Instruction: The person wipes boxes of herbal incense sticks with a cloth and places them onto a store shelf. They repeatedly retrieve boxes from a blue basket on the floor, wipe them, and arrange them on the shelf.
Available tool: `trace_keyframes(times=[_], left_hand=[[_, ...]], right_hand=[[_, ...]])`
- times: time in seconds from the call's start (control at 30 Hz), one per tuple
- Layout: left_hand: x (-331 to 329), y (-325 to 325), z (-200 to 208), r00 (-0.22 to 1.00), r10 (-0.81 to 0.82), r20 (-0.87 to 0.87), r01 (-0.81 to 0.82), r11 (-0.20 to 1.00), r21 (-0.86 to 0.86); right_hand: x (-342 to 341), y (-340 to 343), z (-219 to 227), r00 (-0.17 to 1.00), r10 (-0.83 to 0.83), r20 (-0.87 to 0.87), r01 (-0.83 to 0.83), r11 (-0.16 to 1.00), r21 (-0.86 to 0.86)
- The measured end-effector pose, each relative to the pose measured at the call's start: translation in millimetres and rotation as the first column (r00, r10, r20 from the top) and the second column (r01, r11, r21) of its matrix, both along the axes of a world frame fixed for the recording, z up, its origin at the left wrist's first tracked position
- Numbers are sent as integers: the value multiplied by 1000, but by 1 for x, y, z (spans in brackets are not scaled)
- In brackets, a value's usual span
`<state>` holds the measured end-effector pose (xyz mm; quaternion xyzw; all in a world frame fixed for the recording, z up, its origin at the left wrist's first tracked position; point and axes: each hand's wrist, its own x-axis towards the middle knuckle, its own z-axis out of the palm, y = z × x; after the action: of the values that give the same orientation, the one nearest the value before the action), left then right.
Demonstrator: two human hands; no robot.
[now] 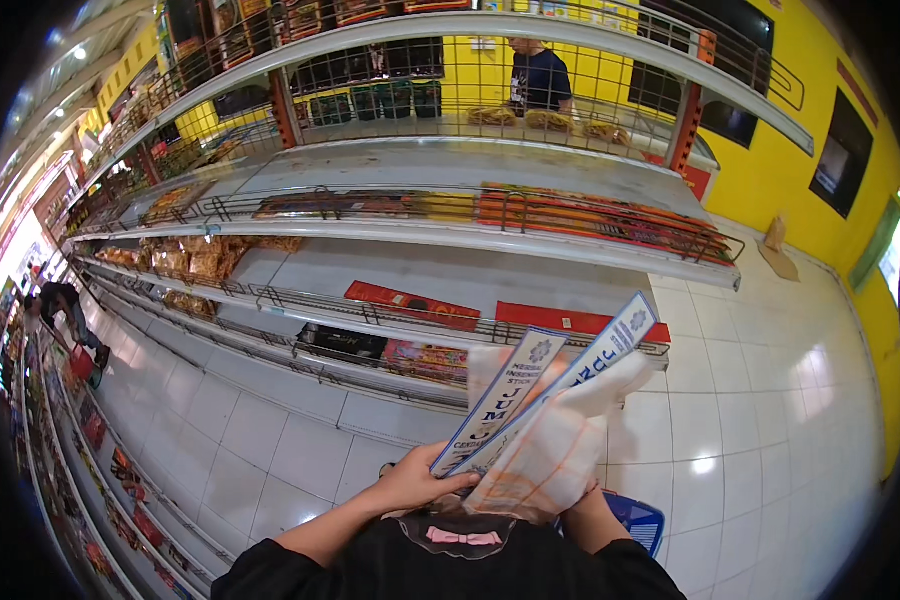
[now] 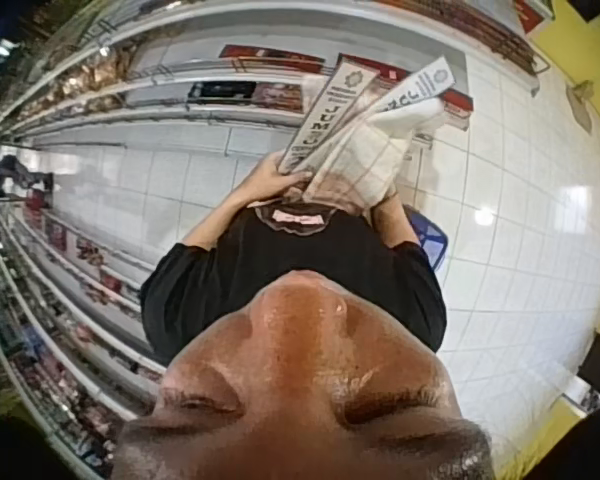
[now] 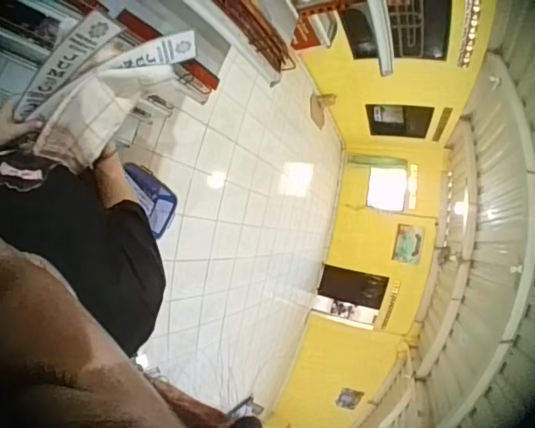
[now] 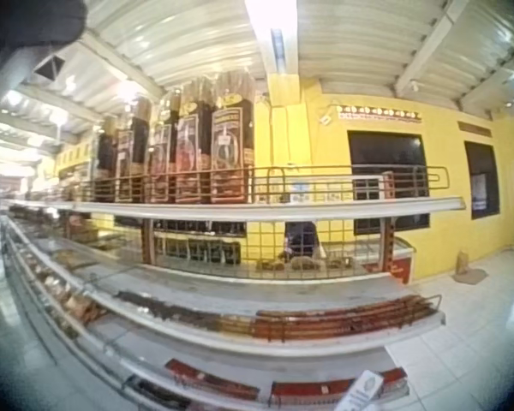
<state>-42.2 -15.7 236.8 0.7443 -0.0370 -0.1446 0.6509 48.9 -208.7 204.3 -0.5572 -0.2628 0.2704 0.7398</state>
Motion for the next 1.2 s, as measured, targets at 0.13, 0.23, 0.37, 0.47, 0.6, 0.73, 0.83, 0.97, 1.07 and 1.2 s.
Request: trace_keyframes(times=[0.13, 0.23, 0.37, 0.47, 0.6, 0.73, 0.83, 0.97, 1.07, 1.2], left_hand=[[-1, 4, 5, 995, -42, 94, 38, 998, 40], [2, 2, 0, 992, 7, 129, -11, 1000, 26], [6, 6, 0, 995, 90, 41, -90, 996, -5], [7, 8, 4, 988, 137, 77, -131, 989, -72], [12, 4, 14, 983, 154, 103, -149, 987, -58], [14, 6, 3, 958, 252, 141, -239, 966, -101], [16, 22, 6, 925, 313, 213, -261, 935, -240], [26, 46, 8, 867, 409, 286, -282, 874, -395], [32, 35, 21, 782, 553, 289, -389, 794, -467], [39, 37, 28, 692, 692, 204, -523, 676, -520]], right_hand=[[8, -19, 16, 1000, 28, -1, -28, 998, -49], [5, -13, 11, 999, 50, -8, -51, 997, -63], [1, 18, 5, 994, 105, -8, -106, 993, -51], [22, 24, 21, 997, 81, -20, -81, 997, 10], [34, 26, 28, 998, 62, -10, -62, 998, 28], [31, 35, 21, 996, 93, 14, -93, 996, -18], [34, 24, 25, 994, 110, 4, -110, 993, -43], [41, 29, 26, 990, 142, 5, -141, 988, -68], [33, 43, 18, 983, 180, 23, -176, 976, -128], [24, 59, 8, 974, 219, 47, -205, 957, -205]])
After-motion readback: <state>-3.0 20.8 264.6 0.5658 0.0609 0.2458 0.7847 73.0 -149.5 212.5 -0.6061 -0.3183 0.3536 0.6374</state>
